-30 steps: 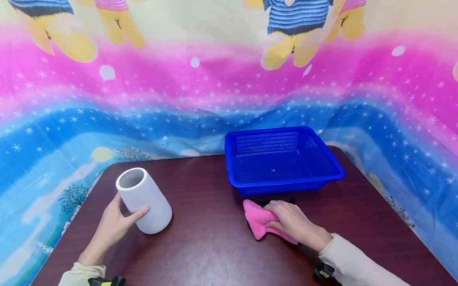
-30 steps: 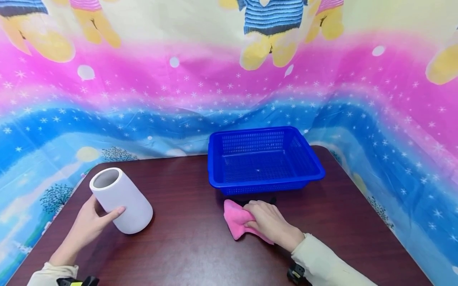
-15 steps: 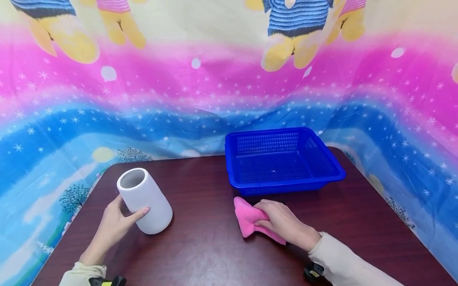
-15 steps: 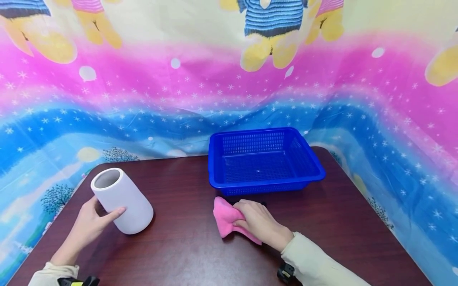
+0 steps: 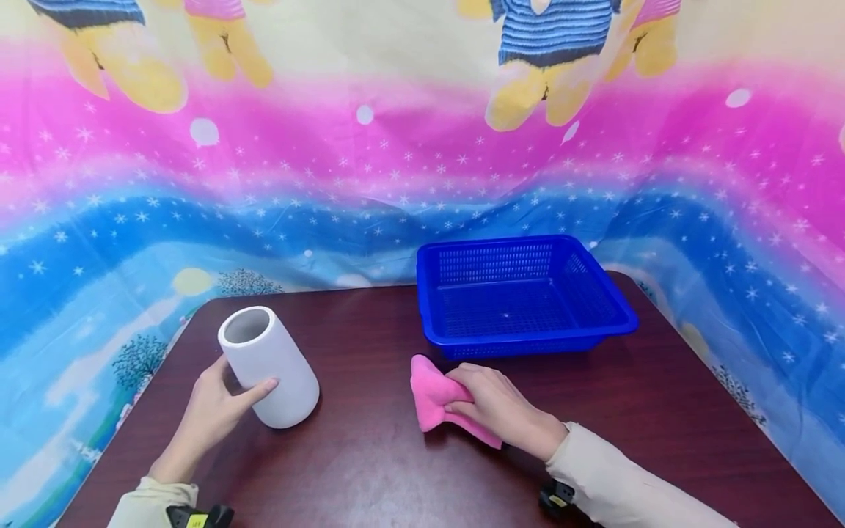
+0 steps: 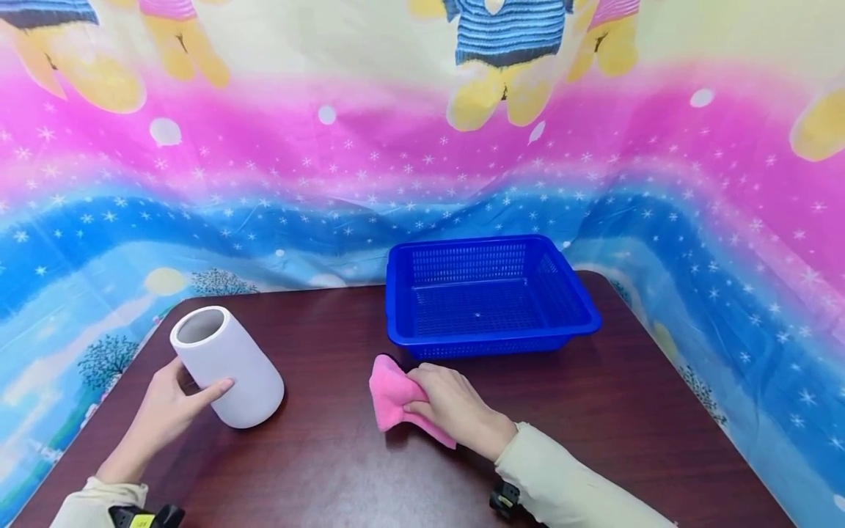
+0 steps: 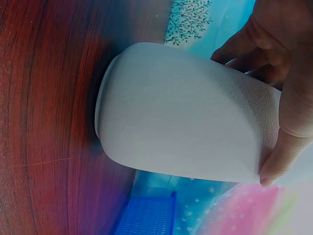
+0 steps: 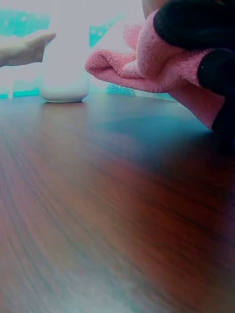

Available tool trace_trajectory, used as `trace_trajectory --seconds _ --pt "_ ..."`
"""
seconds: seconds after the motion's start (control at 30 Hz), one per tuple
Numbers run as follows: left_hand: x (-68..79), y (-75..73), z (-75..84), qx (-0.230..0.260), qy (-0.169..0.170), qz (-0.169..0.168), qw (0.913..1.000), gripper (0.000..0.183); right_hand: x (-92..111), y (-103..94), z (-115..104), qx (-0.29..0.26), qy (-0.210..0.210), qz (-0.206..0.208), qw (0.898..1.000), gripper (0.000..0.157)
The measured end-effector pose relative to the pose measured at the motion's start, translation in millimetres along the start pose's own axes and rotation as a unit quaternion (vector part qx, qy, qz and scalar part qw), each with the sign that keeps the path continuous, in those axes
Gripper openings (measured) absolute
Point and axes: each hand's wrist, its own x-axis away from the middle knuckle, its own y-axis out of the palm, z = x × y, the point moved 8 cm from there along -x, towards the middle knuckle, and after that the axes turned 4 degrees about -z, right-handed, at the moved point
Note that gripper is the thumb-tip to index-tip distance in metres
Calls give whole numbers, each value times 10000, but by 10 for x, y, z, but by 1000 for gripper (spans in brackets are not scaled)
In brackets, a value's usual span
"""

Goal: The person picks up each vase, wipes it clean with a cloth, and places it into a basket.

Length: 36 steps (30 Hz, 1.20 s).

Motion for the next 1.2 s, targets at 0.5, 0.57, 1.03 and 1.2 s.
trace_trajectory --seconds 0.5,0.57,1.03,1.2 --pt "28 -8 -19 -29 -34 145 9999 62 -197 141 -224 -172 -50 -11 9998 26" --pt "27 -9 -19 -24 -35 138 9999 62 -213 156 -249 -198 -68 -17 9998 26" --pt "12 -1 -16 -14 26 146 9999 63 -344 273 -389 -225 -142 -178 9995 26" --pt "13 7 -25 -60 17 115 9999 64 -387 331 -435 -173 -148 -246 9994 27"
